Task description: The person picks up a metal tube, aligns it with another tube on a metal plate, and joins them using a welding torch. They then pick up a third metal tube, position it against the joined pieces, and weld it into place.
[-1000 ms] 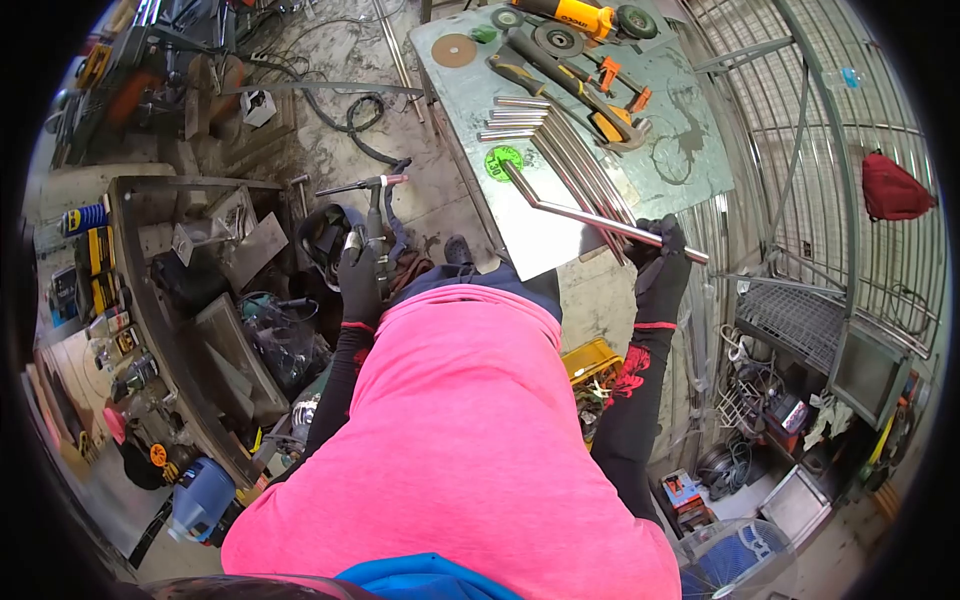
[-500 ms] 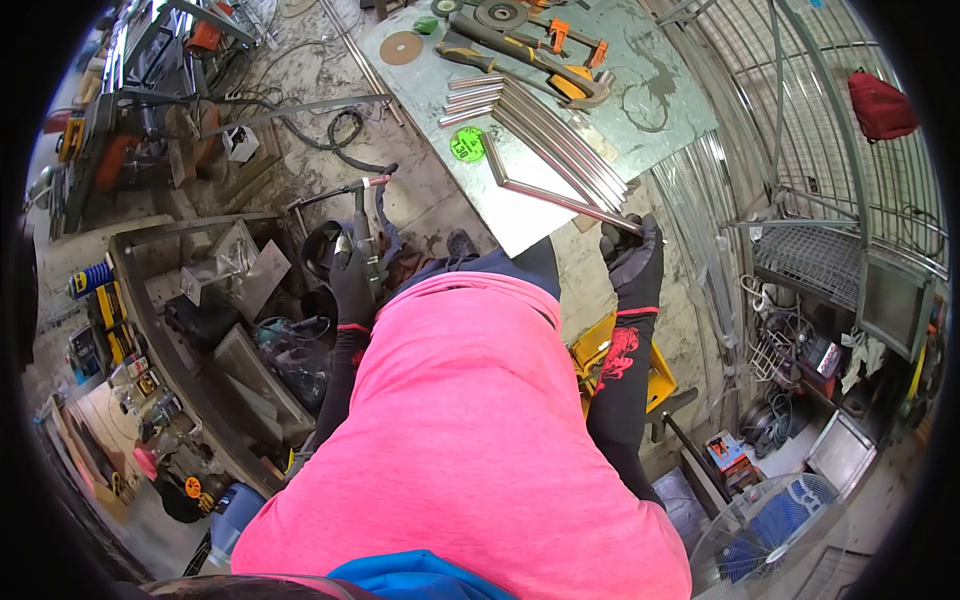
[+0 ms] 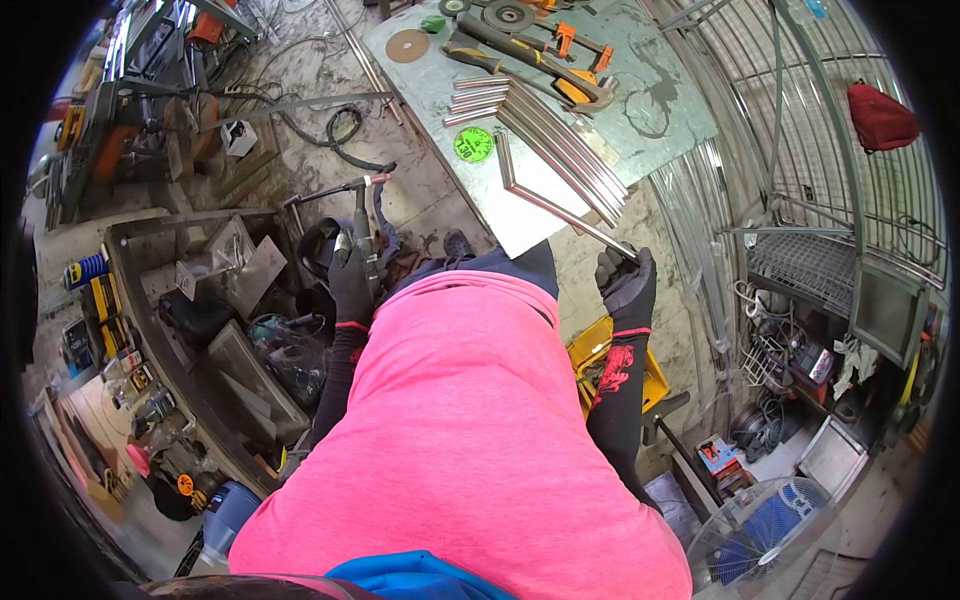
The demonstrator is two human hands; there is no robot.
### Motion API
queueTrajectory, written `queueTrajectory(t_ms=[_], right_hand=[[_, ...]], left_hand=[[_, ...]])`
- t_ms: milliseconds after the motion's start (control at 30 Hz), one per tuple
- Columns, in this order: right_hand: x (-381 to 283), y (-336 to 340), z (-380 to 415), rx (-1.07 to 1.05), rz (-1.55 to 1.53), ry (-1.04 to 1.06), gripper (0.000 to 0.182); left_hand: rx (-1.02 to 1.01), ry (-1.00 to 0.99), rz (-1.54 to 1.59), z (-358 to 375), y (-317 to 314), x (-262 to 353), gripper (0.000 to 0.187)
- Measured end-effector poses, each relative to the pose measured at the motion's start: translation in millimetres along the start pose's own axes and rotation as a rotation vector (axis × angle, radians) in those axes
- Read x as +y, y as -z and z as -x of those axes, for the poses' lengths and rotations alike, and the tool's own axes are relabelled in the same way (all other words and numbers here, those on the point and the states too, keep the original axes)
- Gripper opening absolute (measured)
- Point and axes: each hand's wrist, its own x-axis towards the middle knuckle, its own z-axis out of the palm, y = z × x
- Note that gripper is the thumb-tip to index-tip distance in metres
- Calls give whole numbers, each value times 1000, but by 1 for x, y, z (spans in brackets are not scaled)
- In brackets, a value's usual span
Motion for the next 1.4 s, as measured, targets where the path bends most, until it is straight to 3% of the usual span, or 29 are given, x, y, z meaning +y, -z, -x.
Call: queueTrajectory(t_ms=[100, 133, 167, 200, 267, 333, 400, 433, 467, 533, 667, 700, 800, 933, 967, 1000, 1067, 1133, 1200, 1300, 1400], right_hand=[[-2, 13, -8, -42, -2, -82, 38], [-3, 14, -8, -248, -70, -73, 35], [-7, 14, -8, -454, -139, -56, 32], [-12, 8, -4, -454, -143, -33, 32], [-24, -5, 10, -403, -64, 151, 29], [-45, -3, 9, -440, -121, 208, 33], [-67, -3, 0, -489, -205, 301, 37], [-78, -1, -10, -611, -231, 331, 37], [-85, 0, -23, -610, -241, 347, 37], [-99, -10, -43, -493, -326, 444, 35], [-108, -35, -103, -278, -135, 688, 31], [-103, -53, -100, -116, -100, 740, 32], [-105, -66, -111, 6, 102, 763, 36], [-109, -56, -137, 91, 347, 652, 49], [-107, -50, -144, 79, 404, 622, 69], [-102, -53, -139, 72, 411, 608, 69], [-96, -46, -135, -58, 74, 442, 71], [-83, -25, -147, -60, 67, 446, 78], [-58, -4, -148, 138, -226, 403, 81], [-7, -22, -96, 188, -224, 192, 80], [33, -22, -62, -149, -92, 23, 50]], left_hand=[[-3, -137, -158, -12, 10, -27, 31], [-11, -144, -155, -5, 2, -7, 31], [-3, -7, 13, 6, -5, 14, 29], [0, 134, 181, 16, -14, 30, 27], [-21, 84, 175, 13, -12, 23, 22], [-50, 172, 280, 15, -13, 29, 20], [-64, 152, 262, 16, -16, 32, 20], [-49, 139, 244, 16, -14, 32, 19], [-65, 131, 240, 14, -12, 26, 19], [-67, -240, -185, 8, -10, 19, 20], [-69, -52, 35, 5, -12, 21, 22], [-70, -57, 33, 7, -13, 24, 22], [-72, 11, 64, 12, -12, 33, 24], [-14, 36, 62, 7, -8, 21, 21], [20, 15, 22, 7, -6, 18, 18], [35, 22, 18, 8, -4, 18, 18], [14, 51, 52, 9, -7, 19, 17], [31, 51, 59, 11, -11, 21, 17], [64, 95, 55, 13, -12, 22, 16], [50, 49, 47, 14, -6, 19, 17], [75, 68, 141, 18, -17, 28, 21]])
